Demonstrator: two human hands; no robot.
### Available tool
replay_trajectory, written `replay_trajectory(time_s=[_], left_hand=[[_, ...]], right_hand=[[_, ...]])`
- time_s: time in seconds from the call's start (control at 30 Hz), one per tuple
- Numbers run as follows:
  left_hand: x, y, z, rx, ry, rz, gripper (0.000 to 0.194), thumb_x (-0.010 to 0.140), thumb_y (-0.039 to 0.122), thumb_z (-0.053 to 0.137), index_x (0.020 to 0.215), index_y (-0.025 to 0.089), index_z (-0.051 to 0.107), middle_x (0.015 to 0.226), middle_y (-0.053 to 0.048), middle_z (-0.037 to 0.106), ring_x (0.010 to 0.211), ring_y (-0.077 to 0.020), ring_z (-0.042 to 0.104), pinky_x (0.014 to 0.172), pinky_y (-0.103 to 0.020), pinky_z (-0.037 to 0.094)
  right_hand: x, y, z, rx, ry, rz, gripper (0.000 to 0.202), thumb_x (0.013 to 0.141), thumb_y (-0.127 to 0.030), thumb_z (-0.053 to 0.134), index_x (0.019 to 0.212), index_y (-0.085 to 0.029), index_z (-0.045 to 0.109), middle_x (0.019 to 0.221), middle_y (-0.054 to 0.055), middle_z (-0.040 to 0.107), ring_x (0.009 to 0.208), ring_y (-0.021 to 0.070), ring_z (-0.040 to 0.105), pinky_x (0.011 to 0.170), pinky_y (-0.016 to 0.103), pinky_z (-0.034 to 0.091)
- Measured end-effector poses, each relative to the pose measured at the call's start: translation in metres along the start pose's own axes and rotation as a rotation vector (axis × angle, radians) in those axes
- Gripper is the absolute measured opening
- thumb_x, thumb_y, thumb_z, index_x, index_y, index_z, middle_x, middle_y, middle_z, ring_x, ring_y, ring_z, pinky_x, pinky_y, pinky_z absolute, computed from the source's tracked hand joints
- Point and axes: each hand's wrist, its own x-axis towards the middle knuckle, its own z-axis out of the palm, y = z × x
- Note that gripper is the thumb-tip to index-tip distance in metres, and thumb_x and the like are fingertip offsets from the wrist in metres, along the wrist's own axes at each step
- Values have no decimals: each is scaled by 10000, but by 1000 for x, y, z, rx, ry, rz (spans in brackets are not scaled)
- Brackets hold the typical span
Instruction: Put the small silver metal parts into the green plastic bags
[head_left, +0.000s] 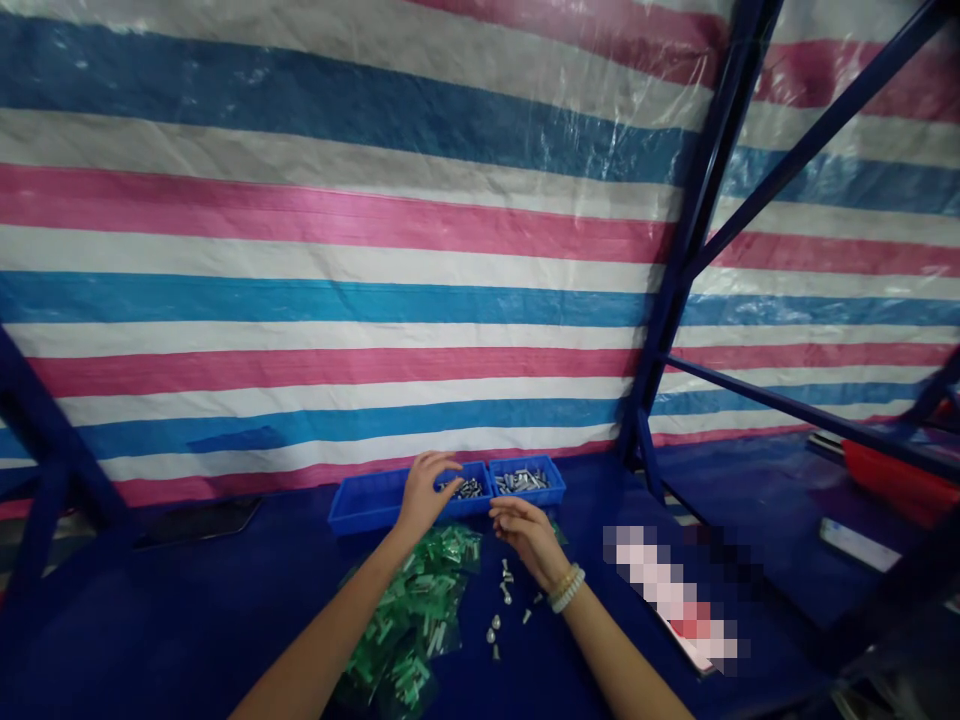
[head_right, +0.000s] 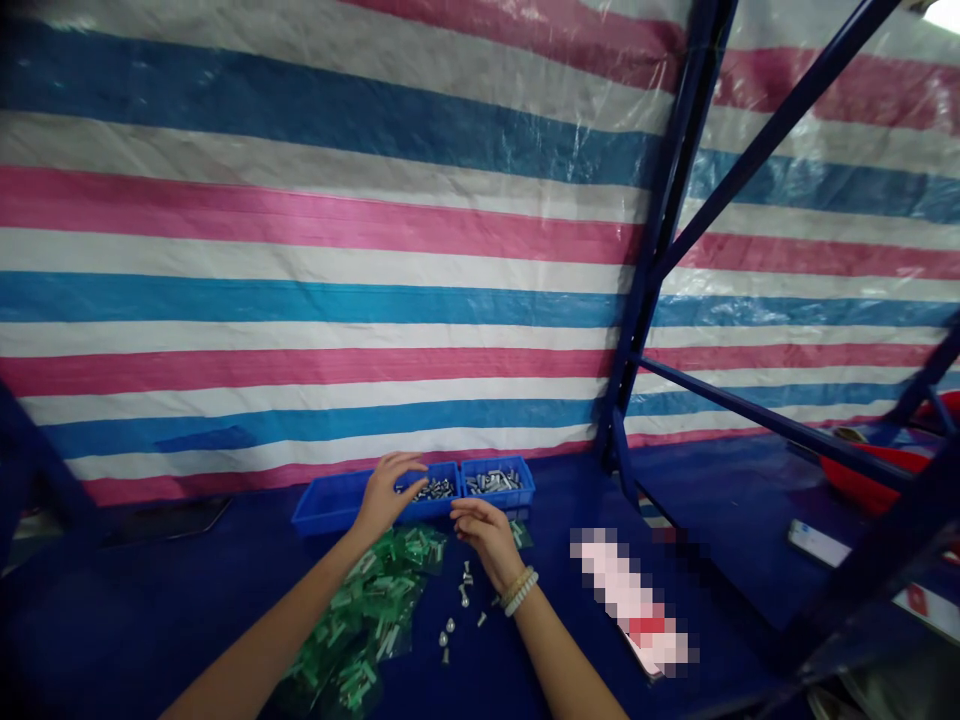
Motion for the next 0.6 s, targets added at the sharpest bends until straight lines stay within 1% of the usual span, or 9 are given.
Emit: replay_trajectory(time_s=[0.03,0.1,0.2,0.3,0.43,0.6], left_hand=[[-4,0,1,18,-28,3,76,785,211,669,854,218,699,1052,-82,696,1055,-297,553,952,-501,392],[-21,7,4,38,-129,28,78,788,200,674,861,216,697,1024,-74,700,1015,-278,564,926,-468,407],[-52,28,9,43,-348,94,118,749,173,730,848,229,700,909,-22,709,938,-230,578,860,-364,432],[-72,45,14,66,-506,124,122,725,204,774,821,239,707,891,-2,688,946,-224,560,828,-333,408],[-77,51,19,104,-609,139,117,776,185,739,875,235,700,937,-15,673,965,-231,539,832,-347,364],[-76,52,23,120,-671,187,160,790,191,735,935,234,680,969,-24,662,1003,-238,519,849,-347,343]], right_hand=[[2,-1,-2,4,30,-15,253,621,-200,748,873,-179,742,841,49,699,681,141,595,639,258,468],[4,-2,-5,11,73,-46,241,616,-212,748,854,-174,740,806,44,698,660,142,592,625,260,469],[5,-3,-5,7,94,-79,230,604,-216,754,829,-169,738,766,38,693,640,142,586,614,262,468],[3,-2,-3,-12,97,-95,231,601,-213,752,827,-166,735,756,39,692,634,147,583,609,268,469],[3,0,-5,-48,101,-109,227,616,-220,744,837,-167,725,769,36,689,627,140,579,614,268,466],[3,1,-6,-88,96,-128,219,636,-242,740,839,-164,719,762,35,684,619,132,576,618,267,463]])
